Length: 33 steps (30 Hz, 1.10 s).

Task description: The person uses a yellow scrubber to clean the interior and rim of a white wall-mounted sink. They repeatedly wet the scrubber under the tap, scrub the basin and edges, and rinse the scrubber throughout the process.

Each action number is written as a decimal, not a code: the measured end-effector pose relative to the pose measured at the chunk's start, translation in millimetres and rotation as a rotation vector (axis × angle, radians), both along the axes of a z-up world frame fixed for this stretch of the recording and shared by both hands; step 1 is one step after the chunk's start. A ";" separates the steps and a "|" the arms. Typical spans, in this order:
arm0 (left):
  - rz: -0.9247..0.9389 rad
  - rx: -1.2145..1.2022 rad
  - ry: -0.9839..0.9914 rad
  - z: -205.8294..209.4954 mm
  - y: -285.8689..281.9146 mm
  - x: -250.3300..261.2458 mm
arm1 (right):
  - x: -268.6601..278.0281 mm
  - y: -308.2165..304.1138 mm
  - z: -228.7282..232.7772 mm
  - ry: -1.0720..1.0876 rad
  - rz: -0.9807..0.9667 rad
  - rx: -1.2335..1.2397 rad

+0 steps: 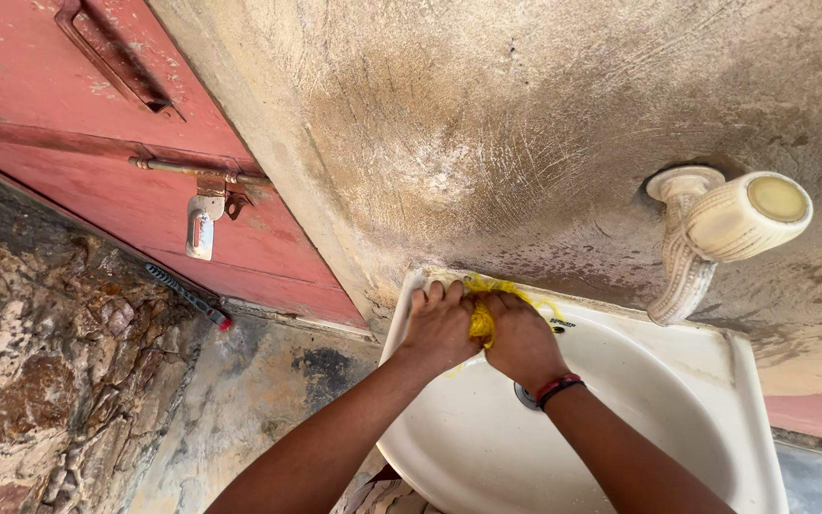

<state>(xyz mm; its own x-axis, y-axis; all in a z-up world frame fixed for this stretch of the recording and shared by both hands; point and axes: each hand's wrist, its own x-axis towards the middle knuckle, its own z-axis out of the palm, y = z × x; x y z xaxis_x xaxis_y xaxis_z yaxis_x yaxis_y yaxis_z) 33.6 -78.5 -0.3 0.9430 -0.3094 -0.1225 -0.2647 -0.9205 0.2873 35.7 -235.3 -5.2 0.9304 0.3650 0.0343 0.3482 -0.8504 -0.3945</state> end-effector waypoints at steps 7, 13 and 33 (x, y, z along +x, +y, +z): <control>0.032 -0.087 -0.127 -4.2 42.5 -4.4 | 16.7 49.7 -0.7 0.032 0.082 0.098; -0.069 -0.343 -0.125 -31.4 58.3 6.3 | 14.9 66.9 3.8 0.062 0.017 0.155; -0.342 -0.304 -0.118 -60.6 -66.2 15.6 | -15.7 -57.8 -23.9 -0.071 -0.054 -0.031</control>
<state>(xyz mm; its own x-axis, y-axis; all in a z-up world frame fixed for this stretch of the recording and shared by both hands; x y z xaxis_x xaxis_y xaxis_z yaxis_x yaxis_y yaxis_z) 49.2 -144.7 -60.8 0.7829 -0.6097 0.1237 -0.5850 -0.6537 0.4800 20.0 -293.1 -29.1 0.9444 0.3162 0.0902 0.3275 -0.8803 -0.3434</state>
